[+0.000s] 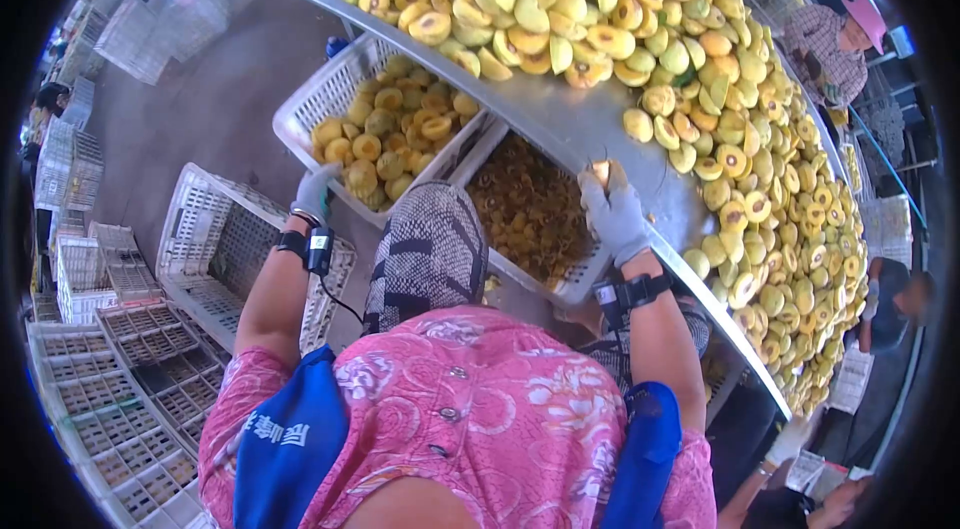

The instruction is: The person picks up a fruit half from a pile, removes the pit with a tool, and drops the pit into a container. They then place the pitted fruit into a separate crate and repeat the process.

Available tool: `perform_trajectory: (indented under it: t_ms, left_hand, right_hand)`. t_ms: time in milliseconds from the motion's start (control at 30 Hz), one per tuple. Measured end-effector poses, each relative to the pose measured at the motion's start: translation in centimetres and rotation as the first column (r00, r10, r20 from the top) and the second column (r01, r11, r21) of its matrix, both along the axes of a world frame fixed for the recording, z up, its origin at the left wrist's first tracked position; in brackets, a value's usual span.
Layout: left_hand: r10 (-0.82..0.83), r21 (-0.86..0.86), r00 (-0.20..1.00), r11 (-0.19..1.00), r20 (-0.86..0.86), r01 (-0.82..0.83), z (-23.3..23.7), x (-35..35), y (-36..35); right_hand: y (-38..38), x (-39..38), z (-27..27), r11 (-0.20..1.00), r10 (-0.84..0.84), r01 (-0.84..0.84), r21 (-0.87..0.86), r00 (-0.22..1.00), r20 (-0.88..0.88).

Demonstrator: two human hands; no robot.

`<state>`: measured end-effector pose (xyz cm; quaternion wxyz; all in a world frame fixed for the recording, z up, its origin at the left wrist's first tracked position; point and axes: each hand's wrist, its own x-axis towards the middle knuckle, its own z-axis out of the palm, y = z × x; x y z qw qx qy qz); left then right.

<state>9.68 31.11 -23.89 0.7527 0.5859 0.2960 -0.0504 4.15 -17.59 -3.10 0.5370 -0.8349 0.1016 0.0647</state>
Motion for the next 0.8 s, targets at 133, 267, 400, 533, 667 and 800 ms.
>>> perform_trajectory:
  t_ms: [133, 267, 400, 533, 667, 800]
  left_hand:
    - [0.001, 0.125, 0.994, 0.992, 0.107, -0.015, 1.9, -1.7, -2.5]
    - [-0.346, 0.426, 0.909, 0.804, -0.231, 0.414, -1.5, -0.8, 0.9]
    - [-0.11, 0.248, 0.993, 0.962, -0.037, 0.115, -3.4, -1.6, -0.7]
    - [-0.441, 0.589, 0.815, 0.565, -0.376, 0.578, -0.7, -1.8, 2.0]
    - [-0.36, 0.669, 0.593, -0.135, -0.72, 0.731, 12.1, 0.5, -0.9]
    - [-0.623, 0.965, 0.767, 0.073, -0.153, 0.252, 22.6, 1.8, -10.9]
  right_hand:
    - [0.2, 0.1, -0.8, 0.998, -0.001, 0.006, -0.064, 0.997, 0.074]
    - [0.9, -0.5, 1.2, 0.999, -0.037, 0.037, 0.013, 0.999, -0.003]
    - [0.5, 0.1, -0.2, 0.999, -0.028, 0.028, -0.017, 0.999, 0.022]
    - [-0.3, 0.1, -2.1, 0.987, 0.035, -0.003, -0.16, 0.98, 0.194]
    - [0.4, -0.8, -2.1, 0.969, 0.065, -0.003, -0.247, 0.968, 0.243]
    - [2.5, -2.8, -3.7, 0.999, 0.038, -0.04, 0.006, 0.986, 0.162]
